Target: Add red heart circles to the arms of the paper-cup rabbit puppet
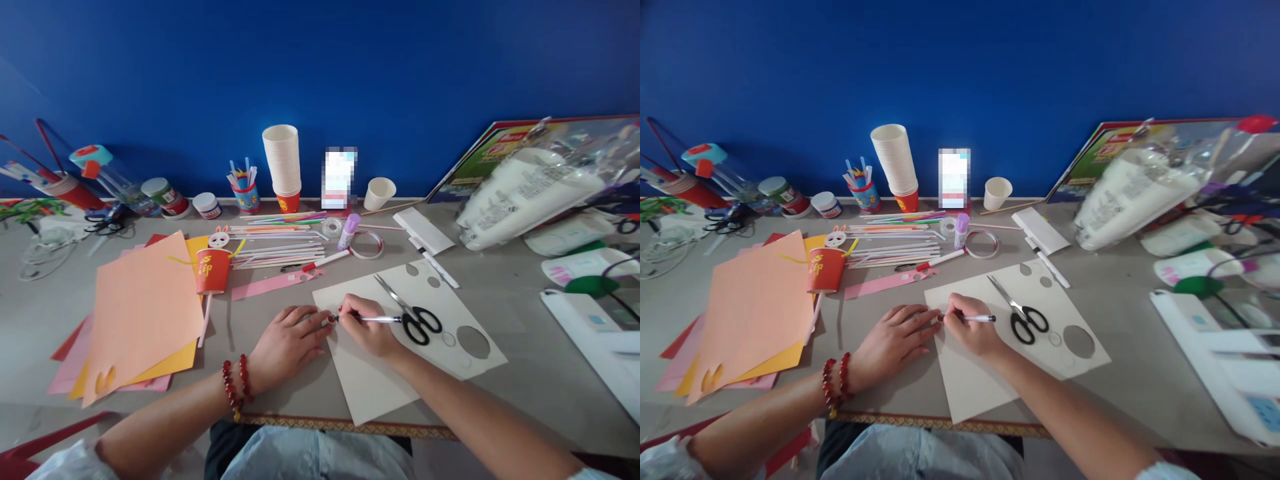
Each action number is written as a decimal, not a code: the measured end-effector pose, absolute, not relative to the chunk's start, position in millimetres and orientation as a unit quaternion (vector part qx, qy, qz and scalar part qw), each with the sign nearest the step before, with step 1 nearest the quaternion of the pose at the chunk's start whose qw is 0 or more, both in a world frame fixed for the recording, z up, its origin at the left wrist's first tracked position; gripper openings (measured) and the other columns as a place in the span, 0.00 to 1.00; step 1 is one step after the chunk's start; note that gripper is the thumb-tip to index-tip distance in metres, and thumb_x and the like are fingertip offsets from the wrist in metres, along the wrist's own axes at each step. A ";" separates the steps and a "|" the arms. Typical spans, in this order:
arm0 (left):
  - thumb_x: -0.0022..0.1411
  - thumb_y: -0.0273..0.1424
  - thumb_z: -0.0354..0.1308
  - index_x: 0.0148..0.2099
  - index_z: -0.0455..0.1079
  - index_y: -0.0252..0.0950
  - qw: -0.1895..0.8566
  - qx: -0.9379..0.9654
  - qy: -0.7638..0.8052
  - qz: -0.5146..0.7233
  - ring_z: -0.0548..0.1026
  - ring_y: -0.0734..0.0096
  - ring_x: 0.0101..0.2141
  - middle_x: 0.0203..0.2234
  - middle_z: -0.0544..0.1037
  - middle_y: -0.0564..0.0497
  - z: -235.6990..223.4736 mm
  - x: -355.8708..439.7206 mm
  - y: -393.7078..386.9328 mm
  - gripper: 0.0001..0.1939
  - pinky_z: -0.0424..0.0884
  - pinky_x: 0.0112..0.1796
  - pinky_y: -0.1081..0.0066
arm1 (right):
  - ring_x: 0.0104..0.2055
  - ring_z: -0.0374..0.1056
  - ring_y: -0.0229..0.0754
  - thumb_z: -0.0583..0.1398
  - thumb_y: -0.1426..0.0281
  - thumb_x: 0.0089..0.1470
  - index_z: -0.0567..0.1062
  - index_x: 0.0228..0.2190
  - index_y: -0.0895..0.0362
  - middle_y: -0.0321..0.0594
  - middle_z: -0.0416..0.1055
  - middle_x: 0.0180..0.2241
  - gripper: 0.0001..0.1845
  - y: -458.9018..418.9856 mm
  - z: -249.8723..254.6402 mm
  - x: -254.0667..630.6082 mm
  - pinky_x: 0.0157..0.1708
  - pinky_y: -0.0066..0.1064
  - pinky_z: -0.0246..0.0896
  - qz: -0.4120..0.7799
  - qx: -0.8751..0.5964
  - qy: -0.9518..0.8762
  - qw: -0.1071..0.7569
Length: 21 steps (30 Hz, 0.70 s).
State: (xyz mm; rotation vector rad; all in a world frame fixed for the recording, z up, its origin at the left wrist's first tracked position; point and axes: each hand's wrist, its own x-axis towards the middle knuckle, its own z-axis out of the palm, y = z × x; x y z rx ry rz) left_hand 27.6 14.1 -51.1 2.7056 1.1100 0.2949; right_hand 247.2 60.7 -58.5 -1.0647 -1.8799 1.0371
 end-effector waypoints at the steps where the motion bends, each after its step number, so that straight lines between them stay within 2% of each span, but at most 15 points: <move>1: 0.73 0.38 0.48 0.64 0.62 0.42 0.100 0.916 0.375 0.099 0.63 0.58 0.60 0.64 0.65 0.52 -51.1 27.6 14.2 0.21 0.61 0.58 0.56 | 0.22 0.53 0.35 0.53 0.76 0.52 0.60 0.20 0.54 0.30 0.58 0.19 0.11 60.6 -58.1 247.1 0.24 0.29 0.47 0.399 -0.415 -0.733 0.362; 21: 0.72 0.39 0.48 0.63 0.64 0.41 0.094 0.918 0.371 0.105 0.64 0.59 0.60 0.64 0.66 0.51 -53.0 27.2 14.8 0.21 0.62 0.57 0.56 | 0.23 0.54 0.36 0.53 0.76 0.52 0.60 0.21 0.54 0.31 0.60 0.19 0.11 60.9 -59.9 246.9 0.26 0.29 0.48 0.370 -0.422 -0.750 0.351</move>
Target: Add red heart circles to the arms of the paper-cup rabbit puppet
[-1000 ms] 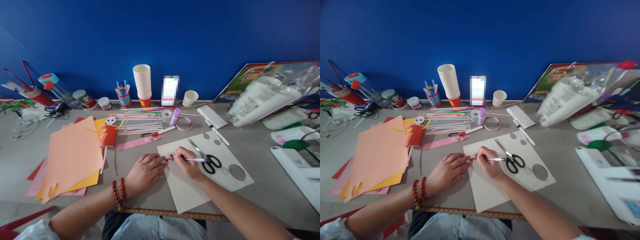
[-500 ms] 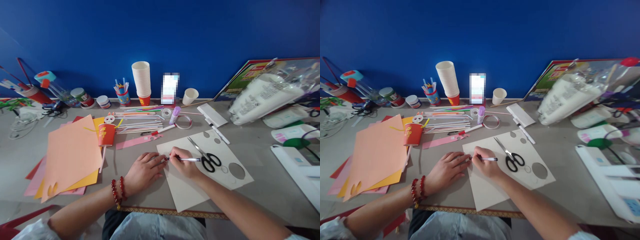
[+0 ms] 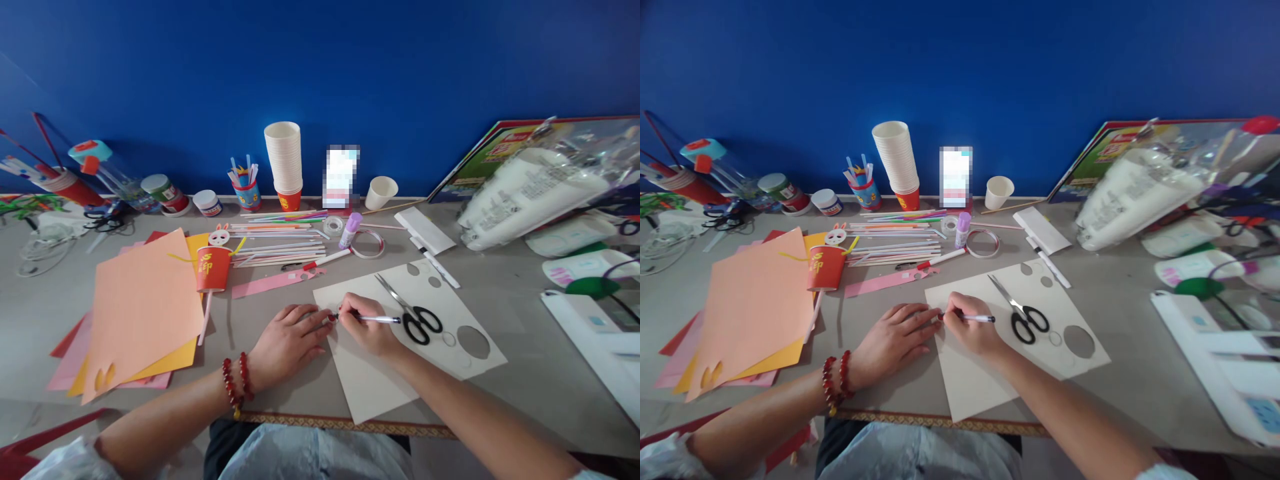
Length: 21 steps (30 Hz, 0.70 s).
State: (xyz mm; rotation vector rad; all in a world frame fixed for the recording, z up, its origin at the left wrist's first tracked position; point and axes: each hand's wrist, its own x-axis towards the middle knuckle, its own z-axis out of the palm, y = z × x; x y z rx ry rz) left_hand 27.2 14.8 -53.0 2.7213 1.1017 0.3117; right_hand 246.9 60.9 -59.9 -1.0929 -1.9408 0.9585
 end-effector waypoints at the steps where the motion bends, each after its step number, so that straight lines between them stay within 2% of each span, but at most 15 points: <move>1: 0.72 0.39 0.48 0.63 0.64 0.41 0.094 0.918 0.371 0.106 0.64 0.59 0.60 0.64 0.66 0.51 -53.0 27.1 14.8 0.21 0.62 0.57 0.56 | 0.23 0.54 0.36 0.53 0.76 0.52 0.60 0.21 0.54 0.31 0.60 0.19 0.11 60.9 -60.0 246.9 0.26 0.29 0.48 0.367 -0.423 -0.750 0.352; 21: 0.72 0.39 0.48 0.65 0.62 0.42 0.098 0.918 0.370 0.107 0.63 0.59 0.60 0.64 0.66 0.50 -51.2 26.7 14.4 0.22 0.61 0.58 0.57 | 0.23 0.55 0.36 0.53 0.77 0.53 0.60 0.21 0.54 0.30 0.59 0.20 0.12 60.4 -62.0 247.9 0.26 0.29 0.49 0.377 -0.422 -0.740 0.365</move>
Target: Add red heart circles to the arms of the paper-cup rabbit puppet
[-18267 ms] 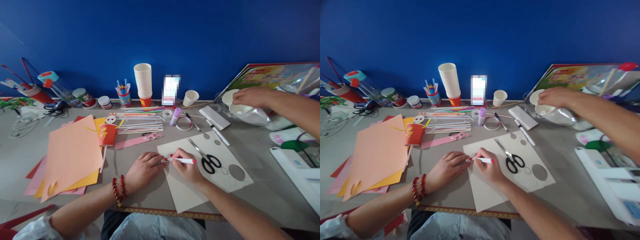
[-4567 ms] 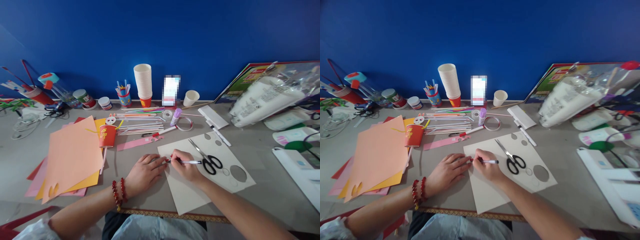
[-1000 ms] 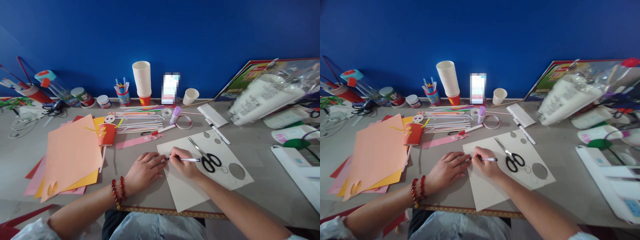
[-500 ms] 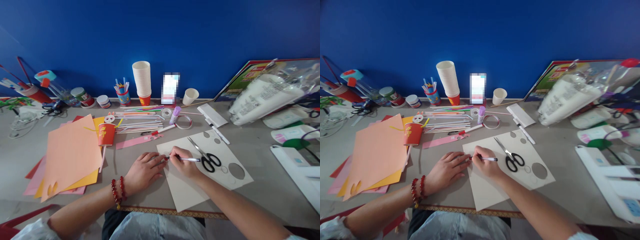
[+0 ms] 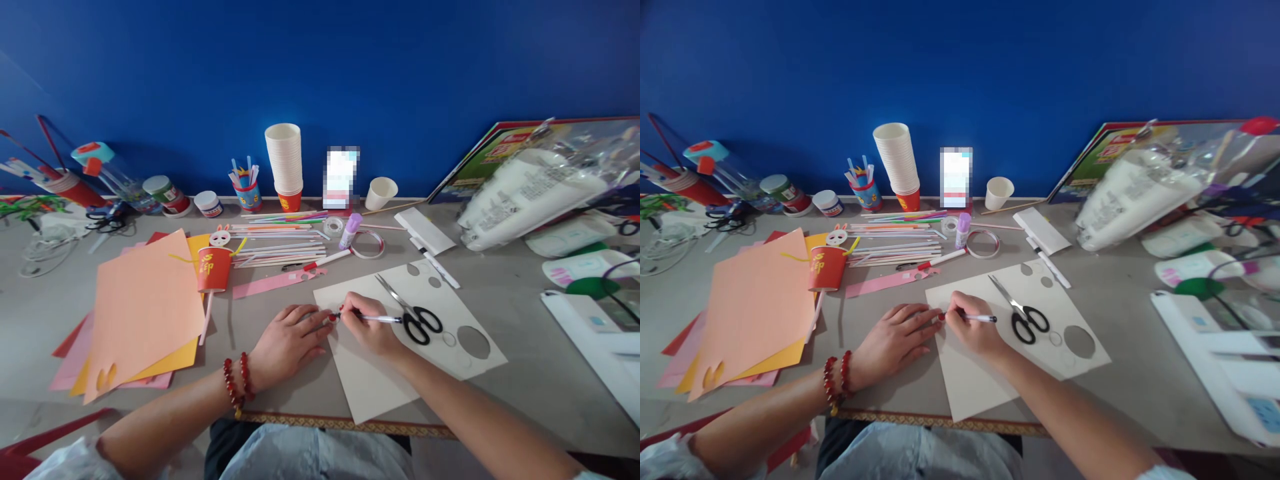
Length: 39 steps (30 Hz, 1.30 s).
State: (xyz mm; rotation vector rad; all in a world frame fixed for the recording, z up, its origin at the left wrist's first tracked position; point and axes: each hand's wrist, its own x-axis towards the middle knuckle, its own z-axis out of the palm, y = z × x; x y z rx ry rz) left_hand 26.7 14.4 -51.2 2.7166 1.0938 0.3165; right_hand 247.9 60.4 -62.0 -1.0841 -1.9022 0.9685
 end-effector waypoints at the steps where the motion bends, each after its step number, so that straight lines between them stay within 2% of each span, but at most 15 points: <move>1: 0.72 0.39 0.48 0.65 0.62 0.42 0.099 0.918 0.370 0.107 0.63 0.59 0.60 0.64 0.66 0.50 -50.9 26.6 14.4 0.22 0.61 0.58 0.57 | 0.23 0.55 0.36 0.53 0.77 0.53 0.60 0.21 0.54 0.30 0.59 0.20 0.12 60.4 -61.8 247.9 0.26 0.29 0.49 0.375 -0.422 -0.740 0.366; 17: 0.72 0.39 0.47 0.66 0.61 0.43 0.100 0.917 0.373 0.100 0.63 0.59 0.60 0.64 0.66 0.50 -50.8 26.6 14.4 0.22 0.61 0.58 0.57 | 0.22 0.52 0.36 0.53 0.76 0.52 0.58 0.20 0.53 0.30 0.56 0.19 0.12 60.4 -57.0 247.6 0.25 0.29 0.47 0.371 -0.425 -0.739 0.369; 25: 0.71 0.39 0.49 0.66 0.61 0.42 0.093 0.918 0.370 0.106 0.64 0.60 0.60 0.63 0.68 0.50 -51.5 26.7 14.6 0.23 0.62 0.57 0.57 | 0.22 0.54 0.36 0.53 0.76 0.52 0.58 0.20 0.53 0.30 0.57 0.19 0.12 59.3 -55.0 246.8 0.25 0.29 0.48 0.367 -0.429 -0.737 0.371; 39: 0.72 0.39 0.47 0.66 0.60 0.42 0.101 0.917 0.373 0.104 0.64 0.59 0.60 0.63 0.67 0.50 -51.4 27.0 14.4 0.23 0.61 0.58 0.56 | 0.22 0.53 0.35 0.53 0.75 0.51 0.59 0.20 0.54 0.29 0.58 0.19 0.11 62.2 -57.9 249.7 0.24 0.28 0.48 0.378 -0.433 -0.732 0.365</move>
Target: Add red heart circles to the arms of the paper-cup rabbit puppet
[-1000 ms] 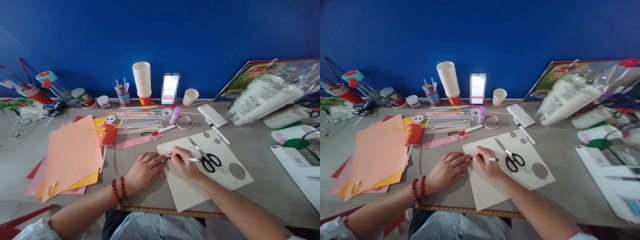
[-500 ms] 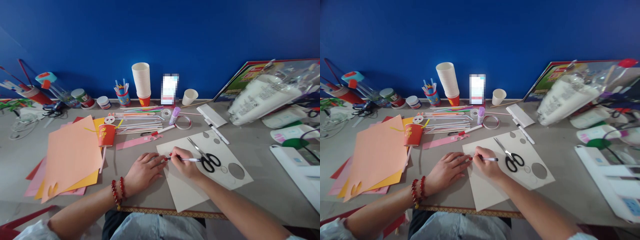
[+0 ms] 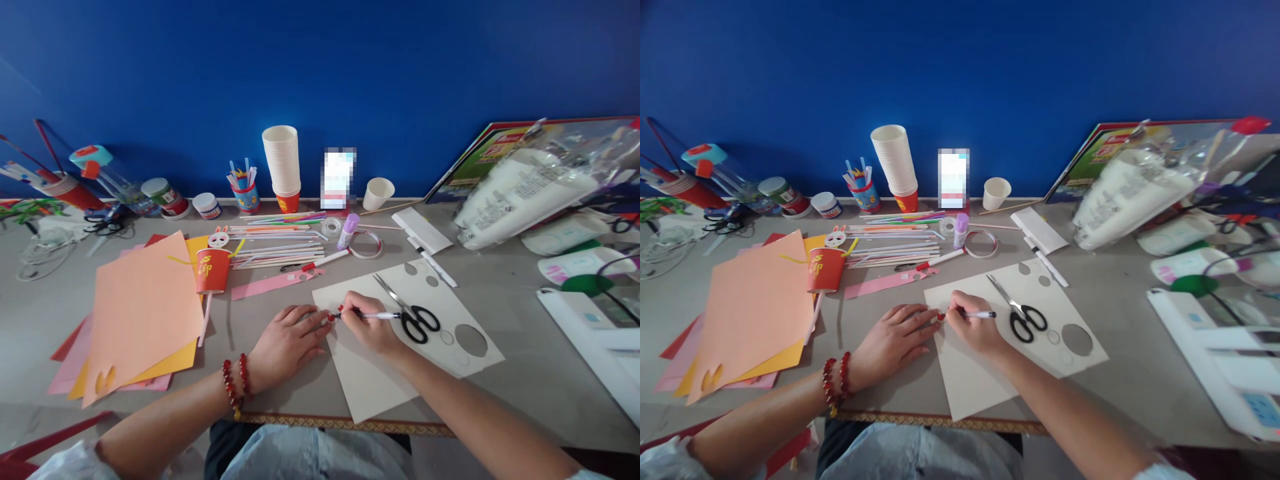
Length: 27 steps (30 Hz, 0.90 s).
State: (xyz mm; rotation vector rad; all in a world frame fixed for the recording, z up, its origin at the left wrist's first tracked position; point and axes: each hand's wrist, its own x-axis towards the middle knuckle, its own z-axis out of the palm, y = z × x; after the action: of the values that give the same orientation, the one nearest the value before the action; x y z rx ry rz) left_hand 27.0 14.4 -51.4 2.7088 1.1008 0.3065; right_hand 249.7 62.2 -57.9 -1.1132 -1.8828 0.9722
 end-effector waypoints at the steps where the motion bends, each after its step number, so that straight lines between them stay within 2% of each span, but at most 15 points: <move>1: 0.73 0.39 0.47 0.67 0.60 0.42 0.100 0.917 0.373 0.103 0.64 0.59 0.60 0.63 0.67 0.50 -51.3 27.0 14.3 0.23 0.61 0.58 0.56 | 0.22 0.53 0.35 0.53 0.76 0.51 0.59 0.20 0.54 0.29 0.58 0.18 0.11 62.1 -57.9 249.8 0.24 0.28 0.48 0.377 -0.434 -0.731 0.367; 10: 0.72 0.40 0.48 0.67 0.59 0.43 0.101 0.916 0.371 0.113 0.64 0.59 0.60 0.62 0.68 0.48 -51.1 27.0 14.2 0.24 0.62 0.58 0.57 | 0.21 0.52 0.35 0.54 0.75 0.52 0.59 0.20 0.54 0.29 0.57 0.18 0.12 62.2 -57.3 249.7 0.24 0.28 0.48 0.377 -0.432 -0.726 0.379; 27: 0.73 0.39 0.47 0.66 0.61 0.42 0.105 0.916 0.373 0.104 0.63 0.59 0.60 0.64 0.66 0.51 -49.7 27.3 14.2 0.23 0.61 0.58 0.56 | 0.21 0.51 0.35 0.53 0.75 0.52 0.58 0.20 0.53 0.29 0.55 0.18 0.12 61.3 -54.8 249.4 0.24 0.29 0.47 0.365 -0.442 -0.726 0.380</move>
State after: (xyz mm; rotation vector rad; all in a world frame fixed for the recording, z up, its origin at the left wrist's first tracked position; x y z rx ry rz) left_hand 27.3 14.2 -49.7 2.7002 1.0981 0.3066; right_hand 249.4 61.3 -54.8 -1.1279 -1.8542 0.9309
